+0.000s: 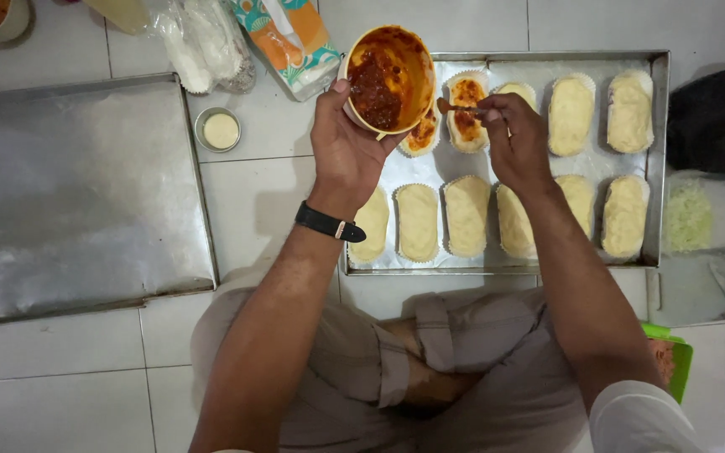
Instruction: Apply sauce to individual pieces of dough arranged in molds on a baking tray.
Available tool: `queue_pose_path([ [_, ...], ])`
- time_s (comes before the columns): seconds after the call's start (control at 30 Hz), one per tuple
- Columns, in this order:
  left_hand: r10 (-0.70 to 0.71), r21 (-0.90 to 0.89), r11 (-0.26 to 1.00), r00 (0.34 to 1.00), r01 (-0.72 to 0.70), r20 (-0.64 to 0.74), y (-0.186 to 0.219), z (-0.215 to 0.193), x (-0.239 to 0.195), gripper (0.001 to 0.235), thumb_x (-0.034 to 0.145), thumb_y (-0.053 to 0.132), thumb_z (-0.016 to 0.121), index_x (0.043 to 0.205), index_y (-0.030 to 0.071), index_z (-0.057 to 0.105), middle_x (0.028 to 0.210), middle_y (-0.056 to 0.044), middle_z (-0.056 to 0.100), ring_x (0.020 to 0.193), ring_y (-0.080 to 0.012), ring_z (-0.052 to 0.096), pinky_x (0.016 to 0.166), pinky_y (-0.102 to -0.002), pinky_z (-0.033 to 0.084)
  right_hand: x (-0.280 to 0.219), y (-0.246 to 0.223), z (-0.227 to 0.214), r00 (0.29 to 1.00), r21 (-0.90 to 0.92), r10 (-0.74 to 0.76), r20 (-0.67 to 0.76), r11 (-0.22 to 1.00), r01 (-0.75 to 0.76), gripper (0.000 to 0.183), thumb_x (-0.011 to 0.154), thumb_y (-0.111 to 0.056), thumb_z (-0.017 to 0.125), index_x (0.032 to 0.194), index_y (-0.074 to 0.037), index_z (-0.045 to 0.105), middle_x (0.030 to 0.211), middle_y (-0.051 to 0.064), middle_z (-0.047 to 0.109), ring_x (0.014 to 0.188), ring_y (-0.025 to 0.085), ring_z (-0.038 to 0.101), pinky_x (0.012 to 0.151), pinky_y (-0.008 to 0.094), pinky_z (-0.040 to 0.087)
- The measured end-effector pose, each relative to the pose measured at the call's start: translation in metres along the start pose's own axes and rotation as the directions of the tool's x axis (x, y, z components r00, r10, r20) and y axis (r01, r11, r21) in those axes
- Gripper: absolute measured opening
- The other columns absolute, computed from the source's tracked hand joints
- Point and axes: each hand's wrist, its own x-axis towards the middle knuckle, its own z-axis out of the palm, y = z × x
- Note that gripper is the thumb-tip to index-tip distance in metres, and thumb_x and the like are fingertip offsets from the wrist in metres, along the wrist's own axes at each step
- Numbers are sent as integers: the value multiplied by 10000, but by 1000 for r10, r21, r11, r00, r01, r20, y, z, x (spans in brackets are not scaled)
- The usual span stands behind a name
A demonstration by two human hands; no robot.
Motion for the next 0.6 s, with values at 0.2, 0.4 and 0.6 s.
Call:
queue_pose_path([
  [0.2, 23, 27, 999, 1000, -23, -2, 0, 0, 0, 632, 984, 425, 537, 1476, 44, 425, 1486, -174, 509, 1373, -355, 544, 1103, -569, 508, 0, -29, -4, 986, -295, -28, 165, 952, 77, 144, 1108, -55, 566, 1216, -12, 651, 1075, 152, 674, 958, 274, 687, 820, 367, 539],
  [0.4, 15, 7, 1000, 1000, -15, 2, 0, 0, 1, 618, 986, 419, 527, 1466, 43, 425, 1477, -171, 507, 1364, -365, 545, 1099, -580, 503, -2, -35, 3, 964, -341, -127, 233, 918, 203, 111, 1084, -56, 607, 1179, -18, 652, 1073, 144, 664, 1003, 334, 648, 862, 419, 528],
  [0.6, 21, -11, 1000, 999, -20, 27, -1, -4, 1, 594, 1004, 410, 530, 1464, 46, 438, 1480, -165, 525, 1377, -357, 545, 1119, -577, 495, -8, -44, 5, 938, -404, -158, 307, 871, 279, 129, 1002, -36, 654, 1128, -31, 680, 1048, 137, 677, 987, 333, 657, 837, 432, 540],
])
